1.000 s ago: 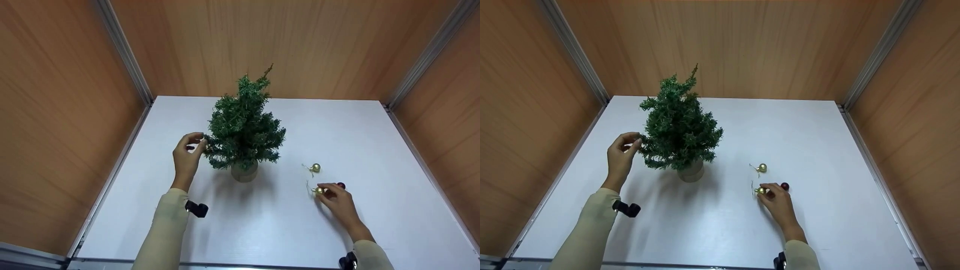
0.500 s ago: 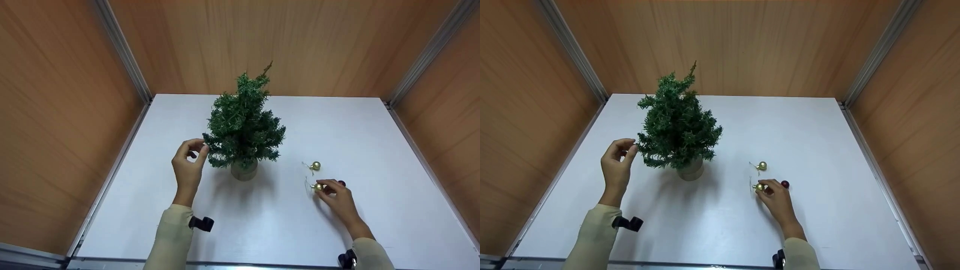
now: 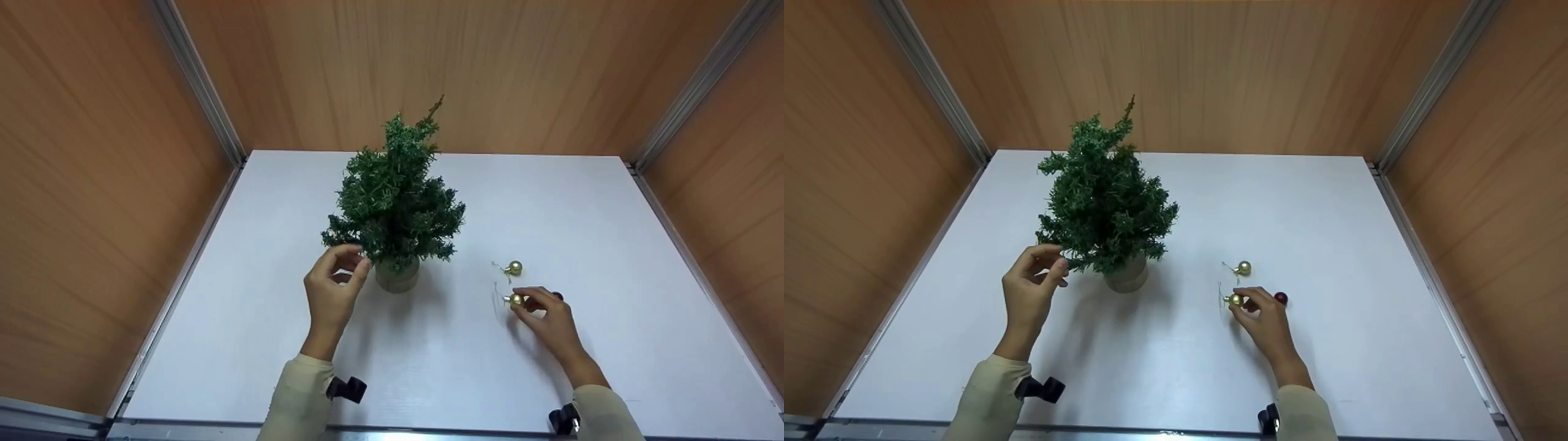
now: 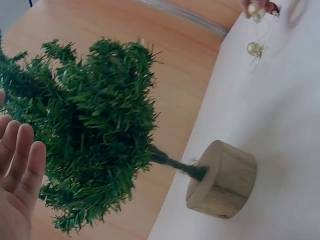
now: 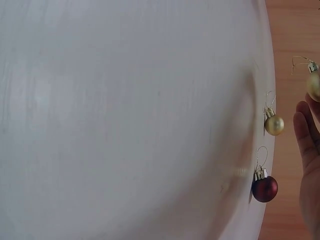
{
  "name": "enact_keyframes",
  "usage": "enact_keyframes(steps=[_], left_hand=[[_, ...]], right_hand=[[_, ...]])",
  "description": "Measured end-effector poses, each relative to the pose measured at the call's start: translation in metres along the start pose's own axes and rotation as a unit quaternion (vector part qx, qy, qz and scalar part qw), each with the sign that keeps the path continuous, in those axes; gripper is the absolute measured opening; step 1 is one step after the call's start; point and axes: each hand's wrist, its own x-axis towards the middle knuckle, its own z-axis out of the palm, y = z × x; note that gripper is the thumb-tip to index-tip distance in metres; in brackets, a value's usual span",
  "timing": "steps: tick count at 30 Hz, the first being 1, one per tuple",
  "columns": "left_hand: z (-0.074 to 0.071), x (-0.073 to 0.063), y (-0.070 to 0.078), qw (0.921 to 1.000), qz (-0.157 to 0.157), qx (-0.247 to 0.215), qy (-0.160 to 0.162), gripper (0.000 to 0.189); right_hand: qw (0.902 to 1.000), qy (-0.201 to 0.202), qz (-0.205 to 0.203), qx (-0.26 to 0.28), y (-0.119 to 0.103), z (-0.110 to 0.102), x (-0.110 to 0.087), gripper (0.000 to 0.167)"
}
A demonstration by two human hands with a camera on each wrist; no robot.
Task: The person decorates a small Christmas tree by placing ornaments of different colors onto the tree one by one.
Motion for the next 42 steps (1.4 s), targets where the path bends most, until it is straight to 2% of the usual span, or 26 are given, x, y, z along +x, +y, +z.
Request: enact_keyframes(steps=[4,10,15,19,24,29,42], left_hand=[[0.01,-0.01,-0.01,0.9999,0.012,-0.001,-0.011,0.022],[0.025,-0.02,-0.009,0.9991,0.016,0.013,-0.037,0.032],[0.036,-0.022,-0.011,0.9983,0.024,0.036,-0.038,0.036],[0.041,-0.021,-0.012,0.9984,0.018,0.041,-0.033,0.038],[0.046,-0.019,-0.012,0.9987,0.003,0.039,-0.032,0.036],[0.049,-0.02,-0.011,0.9989,-0.019,0.032,-0.029,0.025],[0.049,-0.019,-0.007,0.9955,-0.088,-0.003,-0.034,0.013]], right_hand=[[1.0,-0.001,-0.004,0.008,-0.002,0.0,0.001,0.03],[1.0,0.0,-0.001,0.001,-0.008,0.001,0.003,0.029],[1.0,0.001,-0.002,0.003,-0.012,0.003,0.006,0.029],[1.0,0.004,-0.005,0.005,-0.014,0.005,0.008,0.03],[0.9998,0.008,-0.017,0.006,-0.014,0.006,0.008,0.03],[0.9994,0.011,-0.031,0.009,-0.015,0.006,0.008,0.03],[0.9998,-0.001,-0.018,0.009,-0.018,0.004,0.009,0.029]])
